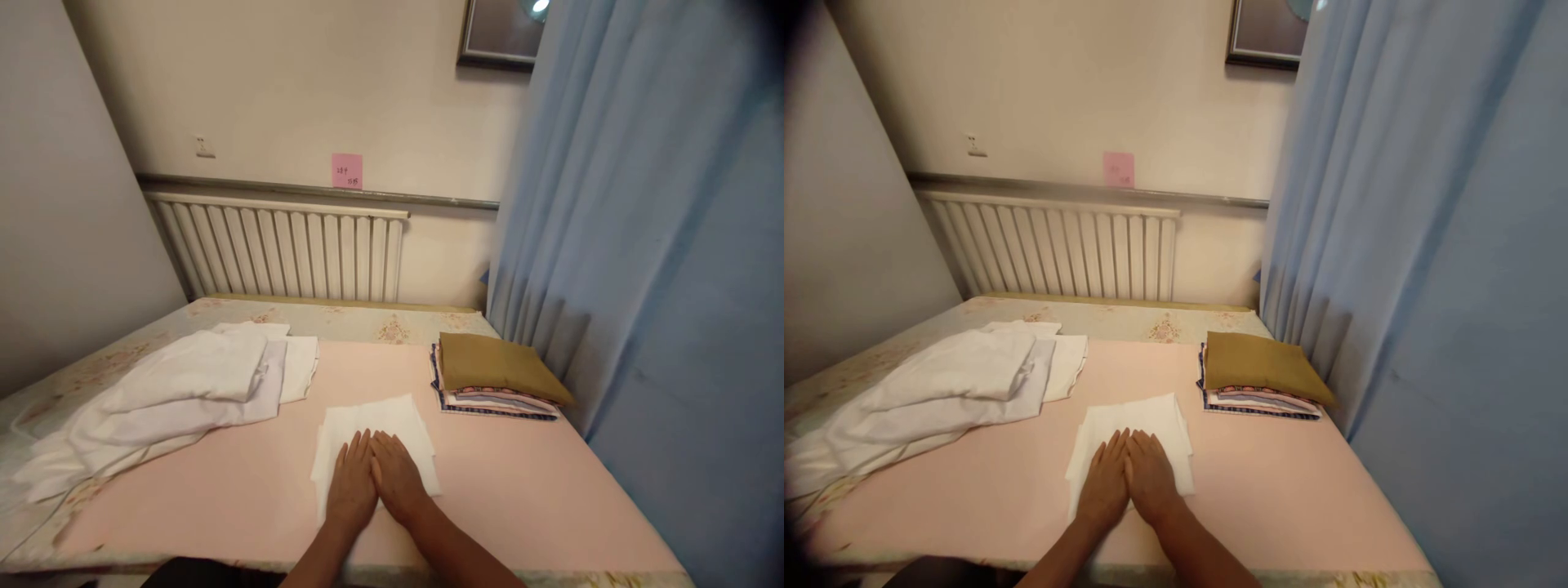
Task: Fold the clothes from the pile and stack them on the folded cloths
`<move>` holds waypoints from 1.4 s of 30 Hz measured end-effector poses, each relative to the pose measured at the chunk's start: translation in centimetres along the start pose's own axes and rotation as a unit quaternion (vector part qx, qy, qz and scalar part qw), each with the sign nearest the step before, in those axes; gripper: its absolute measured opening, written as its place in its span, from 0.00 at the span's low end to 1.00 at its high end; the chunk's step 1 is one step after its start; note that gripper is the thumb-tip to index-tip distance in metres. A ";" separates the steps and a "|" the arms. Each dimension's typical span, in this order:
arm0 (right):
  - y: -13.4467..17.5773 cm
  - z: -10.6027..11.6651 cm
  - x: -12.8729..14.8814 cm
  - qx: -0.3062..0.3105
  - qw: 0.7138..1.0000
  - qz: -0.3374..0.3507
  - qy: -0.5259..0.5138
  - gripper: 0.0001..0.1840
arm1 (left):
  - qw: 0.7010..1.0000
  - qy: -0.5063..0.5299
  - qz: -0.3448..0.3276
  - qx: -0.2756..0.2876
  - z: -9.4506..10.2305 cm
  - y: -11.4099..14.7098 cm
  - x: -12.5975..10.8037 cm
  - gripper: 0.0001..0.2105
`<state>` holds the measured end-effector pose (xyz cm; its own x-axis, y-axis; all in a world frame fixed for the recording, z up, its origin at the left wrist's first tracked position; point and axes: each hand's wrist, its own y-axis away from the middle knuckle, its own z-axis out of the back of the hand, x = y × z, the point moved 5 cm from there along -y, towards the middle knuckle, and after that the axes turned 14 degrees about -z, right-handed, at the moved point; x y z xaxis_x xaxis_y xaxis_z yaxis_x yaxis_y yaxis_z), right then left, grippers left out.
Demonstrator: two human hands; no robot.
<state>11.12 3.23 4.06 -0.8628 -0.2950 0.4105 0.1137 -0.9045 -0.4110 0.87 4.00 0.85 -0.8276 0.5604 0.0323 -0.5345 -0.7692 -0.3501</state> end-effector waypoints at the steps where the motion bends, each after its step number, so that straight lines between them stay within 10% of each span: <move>1: 0.1 -0.2 -0.4 -0.004 1.000 -0.007 -0.003 0.23 | 1.000 0.001 0.003 -0.002 0.1 -0.1 0.0 0.24; 42: 0.4 -0.5 -4.6 -0.014 0.995 -0.047 0.084 0.23 | 0.999 0.028 0.021 -0.039 1.3 -0.2 -0.3 0.23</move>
<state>14.94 4.42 1.63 -0.9394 -0.1514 0.3076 0.0161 -0.9158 -0.4013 1.03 3.60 2.09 -0.8365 0.5467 -0.0363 -0.4832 -0.7674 -0.4214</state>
